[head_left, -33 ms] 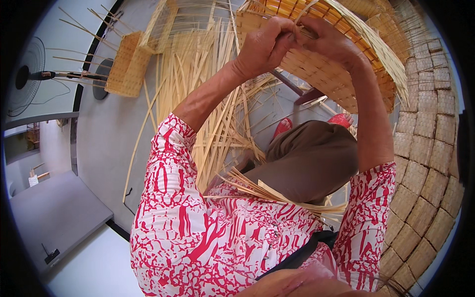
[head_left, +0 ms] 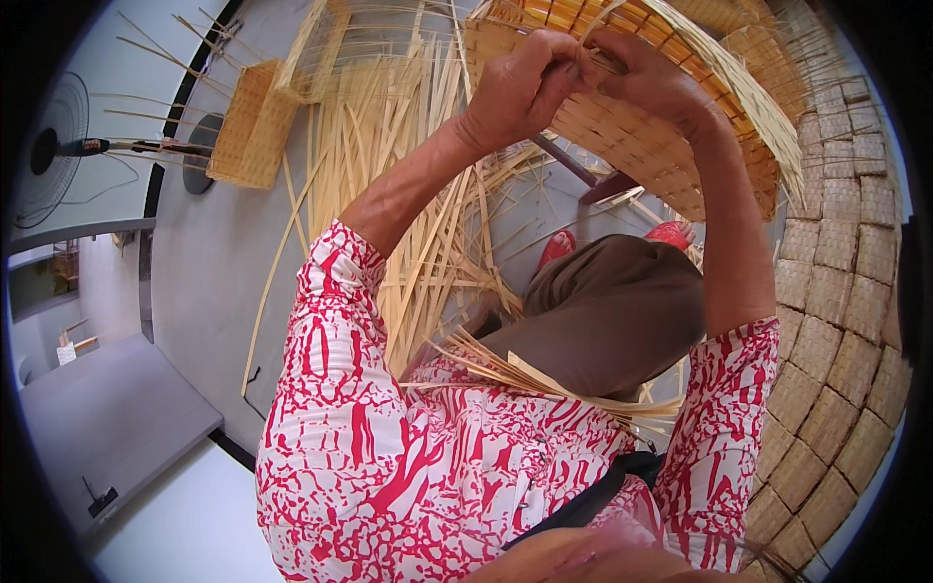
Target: The person weaves thin bamboo strips into a rectangular basket by hand, interlacing them through the vertical frame. They periodically rotate the basket to continue weaving along different edges.
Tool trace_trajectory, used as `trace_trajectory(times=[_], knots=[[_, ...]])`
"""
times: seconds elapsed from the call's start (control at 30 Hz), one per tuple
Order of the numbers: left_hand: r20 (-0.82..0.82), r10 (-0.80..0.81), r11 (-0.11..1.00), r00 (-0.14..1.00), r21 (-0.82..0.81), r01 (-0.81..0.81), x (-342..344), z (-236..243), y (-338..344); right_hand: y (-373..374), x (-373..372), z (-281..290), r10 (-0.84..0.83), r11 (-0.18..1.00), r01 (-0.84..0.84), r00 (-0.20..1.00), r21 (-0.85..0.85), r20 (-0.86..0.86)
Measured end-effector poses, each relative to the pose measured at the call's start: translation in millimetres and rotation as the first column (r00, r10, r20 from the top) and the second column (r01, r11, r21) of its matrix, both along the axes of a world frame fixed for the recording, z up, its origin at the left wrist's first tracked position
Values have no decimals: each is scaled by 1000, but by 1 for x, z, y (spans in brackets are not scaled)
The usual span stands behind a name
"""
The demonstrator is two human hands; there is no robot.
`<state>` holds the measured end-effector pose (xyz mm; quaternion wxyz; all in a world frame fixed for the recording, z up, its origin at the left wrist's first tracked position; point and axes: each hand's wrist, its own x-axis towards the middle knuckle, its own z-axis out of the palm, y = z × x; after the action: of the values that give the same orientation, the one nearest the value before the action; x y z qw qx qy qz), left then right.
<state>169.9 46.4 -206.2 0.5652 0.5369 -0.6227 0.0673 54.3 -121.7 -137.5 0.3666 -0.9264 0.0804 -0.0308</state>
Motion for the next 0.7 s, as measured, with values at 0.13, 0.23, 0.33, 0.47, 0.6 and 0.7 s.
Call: trace_trajectory(times=[0.13,0.23,0.33,0.47,0.6,0.7], knots=[[-31,4,999,1000,-38,-5,-1,5,0,-13,0,-12,16,999,-18,999,51,32],[-95,37,991,995,-128,-49,-3,6,-6,-16,-3,-22,-1,1000,-2,996,29,92],[-57,81,992,995,-93,-86,-1,10,-4,-17,-4,-20,-20,992,17,1000,126,17],[79,95,989,992,-118,-85,8,3,-5,-20,-3,-22,16,982,-13,1000,190,-16],[40,58,993,998,-108,-53,4,2,-6,-24,-1,-26,7,987,-4,1000,162,-17],[57,52,991,997,-124,-44,5,5,-10,-26,-1,-32,5,991,0,999,130,-37]])
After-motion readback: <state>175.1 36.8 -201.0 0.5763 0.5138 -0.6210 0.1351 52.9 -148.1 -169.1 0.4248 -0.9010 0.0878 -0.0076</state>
